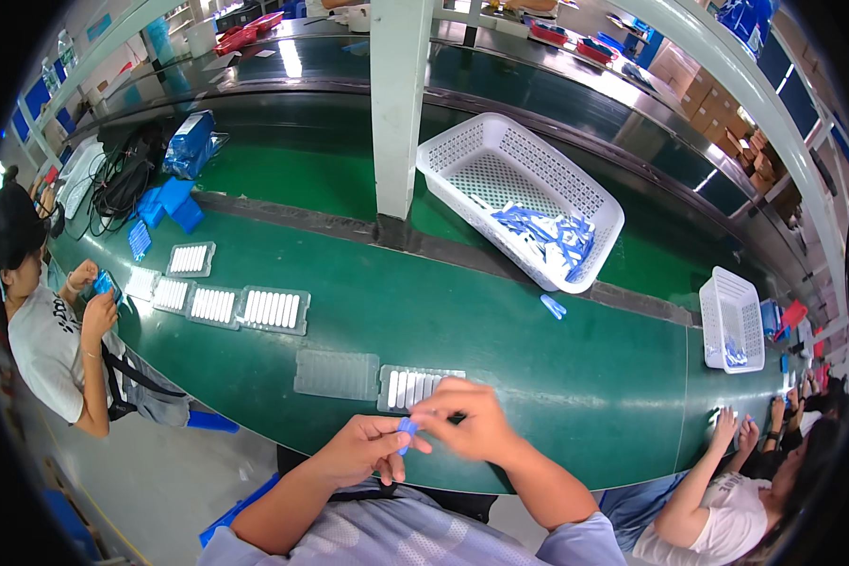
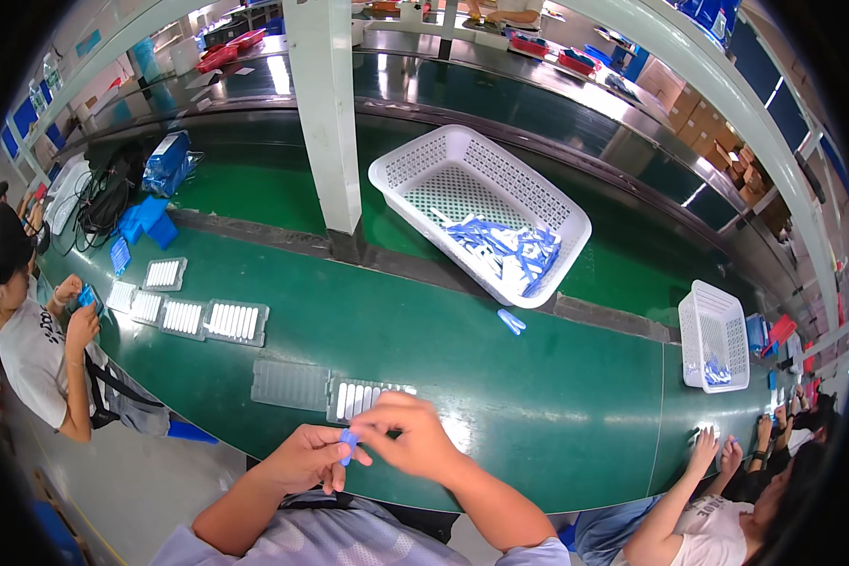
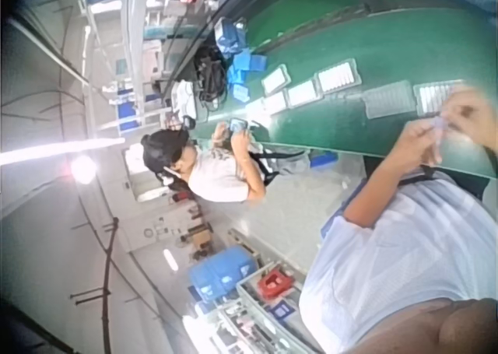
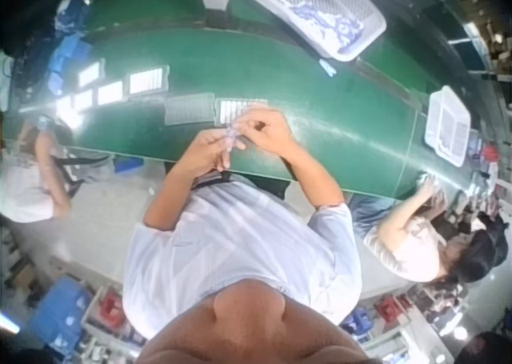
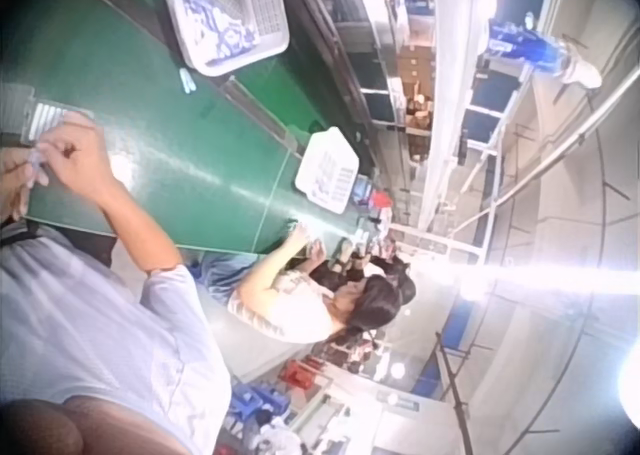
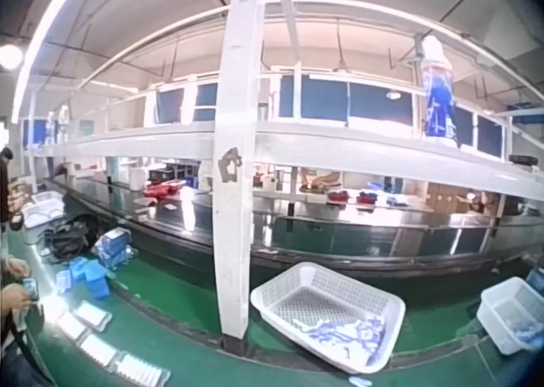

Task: The person attaches blue plastic clips onto white strips by hand, grabs components from a plastic basket, and inserts the assembled pieces into the slots of plastic blister trays.

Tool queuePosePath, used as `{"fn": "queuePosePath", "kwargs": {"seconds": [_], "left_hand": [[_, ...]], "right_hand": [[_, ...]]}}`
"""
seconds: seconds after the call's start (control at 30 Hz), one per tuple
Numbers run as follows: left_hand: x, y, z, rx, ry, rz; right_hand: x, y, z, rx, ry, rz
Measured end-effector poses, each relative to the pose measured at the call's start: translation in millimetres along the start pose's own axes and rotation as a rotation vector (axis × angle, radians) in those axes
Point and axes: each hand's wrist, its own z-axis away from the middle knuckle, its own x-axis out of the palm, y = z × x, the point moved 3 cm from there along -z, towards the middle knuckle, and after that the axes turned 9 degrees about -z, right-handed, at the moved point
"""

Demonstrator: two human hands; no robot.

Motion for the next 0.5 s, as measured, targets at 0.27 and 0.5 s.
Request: {"fn": "queuePosePath", "kwargs": {"seconds": [0.27,0.5], "left_hand": [[-6.4,-3.3,4.9,0.02,0.039,0.064],[-12.3,-2.2,11.3,0.069,0.085,0.116]], "right_hand": [[-56.4,-3.8,3.0,-0.097,0.171,0.567],[-43.1,-5.9,22.2,0.248,-0.159,0.536]]}}
